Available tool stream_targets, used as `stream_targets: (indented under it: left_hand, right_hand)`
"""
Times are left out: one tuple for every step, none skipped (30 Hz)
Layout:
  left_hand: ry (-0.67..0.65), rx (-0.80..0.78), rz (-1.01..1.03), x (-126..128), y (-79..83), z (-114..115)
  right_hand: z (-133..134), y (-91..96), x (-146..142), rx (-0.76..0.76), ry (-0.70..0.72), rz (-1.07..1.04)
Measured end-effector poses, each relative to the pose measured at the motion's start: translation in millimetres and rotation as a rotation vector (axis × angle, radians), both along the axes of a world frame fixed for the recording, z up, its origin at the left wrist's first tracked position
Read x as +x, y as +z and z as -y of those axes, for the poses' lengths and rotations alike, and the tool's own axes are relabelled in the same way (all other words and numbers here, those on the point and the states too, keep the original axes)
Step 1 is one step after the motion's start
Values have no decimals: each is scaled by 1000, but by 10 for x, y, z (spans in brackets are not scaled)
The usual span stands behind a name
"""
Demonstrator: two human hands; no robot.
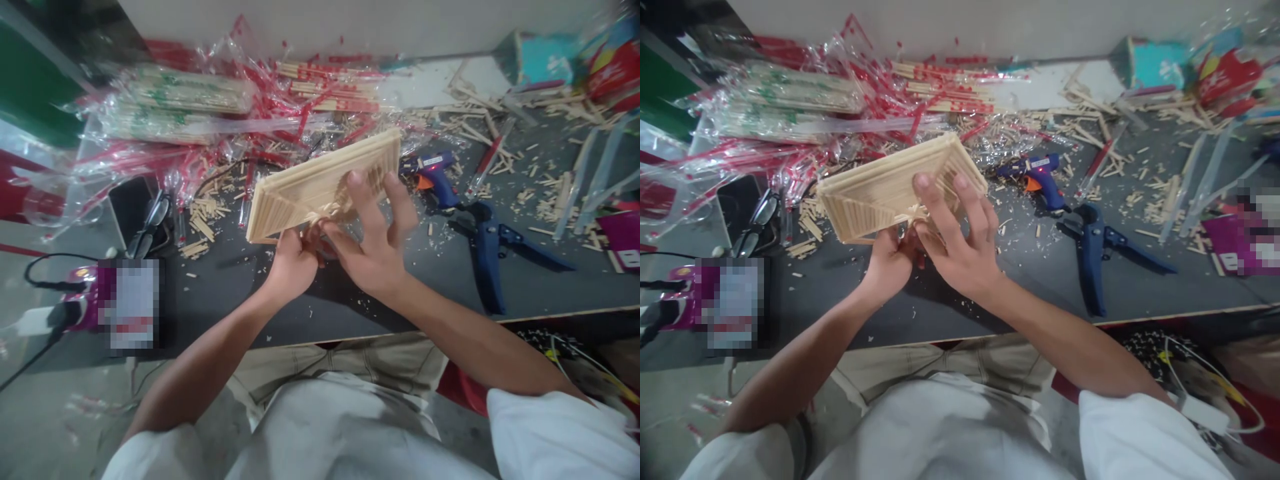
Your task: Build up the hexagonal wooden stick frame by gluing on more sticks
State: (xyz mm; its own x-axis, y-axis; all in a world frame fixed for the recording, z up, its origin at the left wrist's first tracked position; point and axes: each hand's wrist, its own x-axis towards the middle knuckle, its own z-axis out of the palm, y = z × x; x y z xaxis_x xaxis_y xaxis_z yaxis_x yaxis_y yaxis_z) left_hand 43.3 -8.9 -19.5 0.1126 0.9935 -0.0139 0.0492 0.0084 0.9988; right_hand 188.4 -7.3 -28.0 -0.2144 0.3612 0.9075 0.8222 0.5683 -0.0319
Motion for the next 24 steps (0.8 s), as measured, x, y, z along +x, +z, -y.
stream_targets:
  left_hand:
    - [7,-1,-9,0,-10,-1]
    - [11,-8,-9,-1,-22,-2]
    - [7,-23,0,-2,-32,-5]
    - [-4,-42,17,-4,-42,-9]
    - [-18,-63,39,-6,-49,-14]
    - [-34,-82,63,-8,-54,-20]
    - [-47,-98,88,-9,-57,-26]
    - [-56,-109,107,-10,-60,-32]
    - [-61,-116,118,-10,-63,-38]
    - [-63,-121,125,-10,-66,-42]
    - [-64,-127,129,-8,-70,-45]
    - [-65,-133,132,-6,-75,-48]
    - [-64,-141,135,-3,-80,-50]
    - [-59,-147,135,0,-84,-51]
    - [-52,-153,133,3,-87,-53]
    - [-45,-156,131,7,-87,-54]
    - [-40,-156,128,10,-85,-56]
    - [-36,-155,126,13,-80,-58]
    - [-33,-152,126,15,-74,-60]
    - [-31,-148,127,18,-66,-62]
    - [-33,-144,128,21,-57,-62]
    - [-36,-140,128,25,-49,-61]
    - [-39,-134,127,28,-43,-59]
    - [-38,-126,125,32,-39,-54]
  right_hand:
    - [-7,-11,-9,10,-4,-4]
    - [-17,-29,-13,15,-4,-15]
    - [-30,-53,-12,14,-2,-26]
    - [-44,-80,-6,-1,3,-36]
    - [-55,-108,3,-41,10,-46]
    - [-64,-132,14,-100,19,-56]
    - [-69,-152,25,-168,23,-74]
    - [-72,-165,34,-244,19,-96]
    - [-72,-173,40,-316,9,-117]
    - [-72,-175,43,-365,-8,-128]
    - [-73,-173,43,-387,-32,-124]
    - [-76,-168,42,-390,-55,-107]
    - [-81,-161,40,-380,-74,-83]
    - [-88,-154,40,-359,-86,-58]
    - [-97,-148,42,-330,-86,-36]
    - [-105,-143,46,-296,-75,-25]
    - [-113,-141,51,-270,-54,-24]
    - [-119,-139,57,-264,-28,-33]
    - [-124,-138,61,-281,-7,-54]
    - [-127,-136,63,-311,5,-80]
    - [-130,-132,63,-340,5,-108]
    - [-134,-124,62,-351,-3,-130]
    - [-141,-111,62,-326,-11,-143]
    - [-152,-95,65,-264,-14,-146]
